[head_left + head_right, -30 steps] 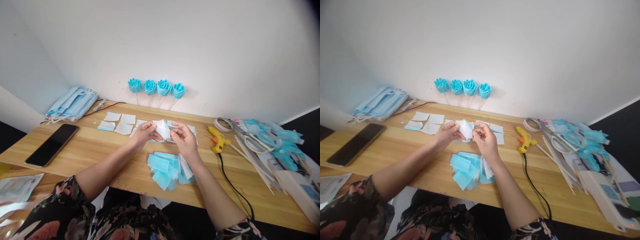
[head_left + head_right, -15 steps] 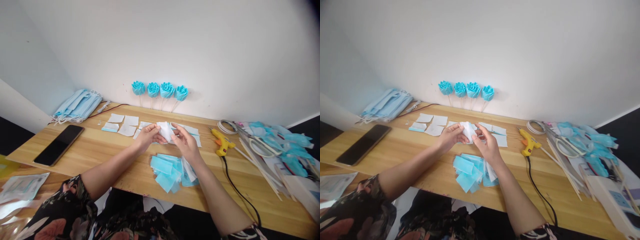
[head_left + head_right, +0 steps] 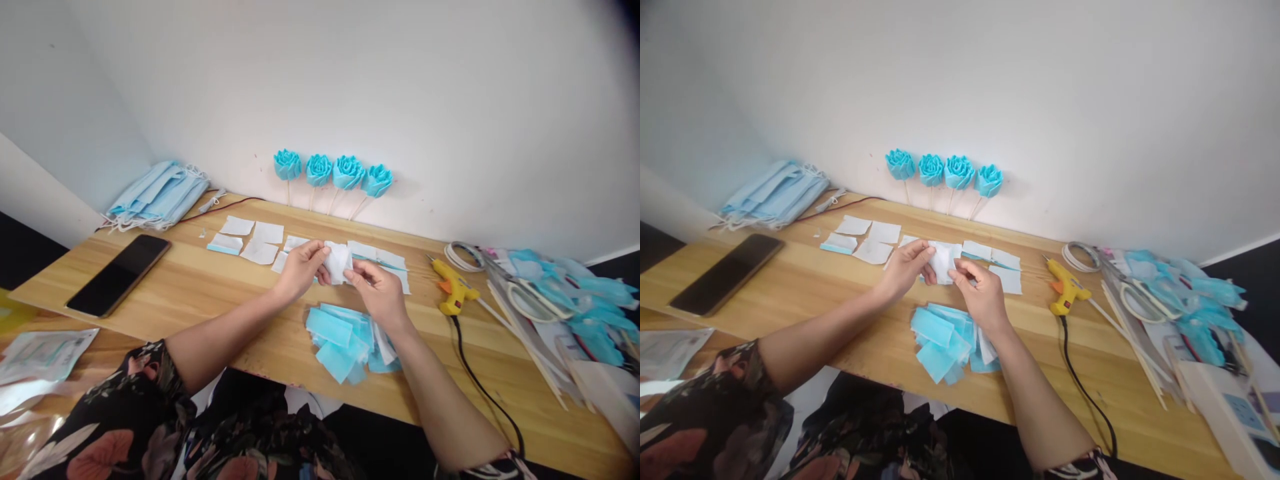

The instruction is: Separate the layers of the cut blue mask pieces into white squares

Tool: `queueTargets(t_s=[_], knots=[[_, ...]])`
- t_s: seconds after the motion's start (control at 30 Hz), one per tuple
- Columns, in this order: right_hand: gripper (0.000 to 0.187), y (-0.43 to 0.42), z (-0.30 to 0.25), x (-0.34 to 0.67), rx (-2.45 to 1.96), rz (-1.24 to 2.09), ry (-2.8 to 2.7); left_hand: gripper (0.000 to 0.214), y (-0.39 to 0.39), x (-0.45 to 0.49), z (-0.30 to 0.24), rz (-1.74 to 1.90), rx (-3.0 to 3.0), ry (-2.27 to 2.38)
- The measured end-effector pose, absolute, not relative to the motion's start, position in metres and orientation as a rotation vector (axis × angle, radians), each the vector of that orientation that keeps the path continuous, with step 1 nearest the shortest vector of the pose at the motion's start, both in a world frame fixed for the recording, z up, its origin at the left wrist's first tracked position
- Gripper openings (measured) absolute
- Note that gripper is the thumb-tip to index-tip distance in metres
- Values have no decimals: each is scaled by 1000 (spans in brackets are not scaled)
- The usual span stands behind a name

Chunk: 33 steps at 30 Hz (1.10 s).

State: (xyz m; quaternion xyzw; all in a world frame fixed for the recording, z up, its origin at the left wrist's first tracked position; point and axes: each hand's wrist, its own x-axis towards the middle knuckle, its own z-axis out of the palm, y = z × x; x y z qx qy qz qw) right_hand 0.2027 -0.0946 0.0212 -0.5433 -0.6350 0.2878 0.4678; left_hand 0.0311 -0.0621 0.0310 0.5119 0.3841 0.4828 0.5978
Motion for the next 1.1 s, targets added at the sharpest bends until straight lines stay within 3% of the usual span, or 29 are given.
queueTargets(t_s=[0.27,0.57,0.77,0.93,1.1], knots=[[26,-93,26,206,-1266,776,-1582,23,-60,27,36,1162,1299,959],[62,-92,24,209,-1105,968,-1495,24,-69,34,34,1128,1254,915],[19,-91,18,208,-1254,795,-1413,22,-72,35,35,1103,1266,886],[12,-93,24,207,-1273,643,-1345,26,-65,30,41,1134,975,826],[18,-96,26,205,-1270,435,-1447,33,-65,28,43,1142,820,780]])
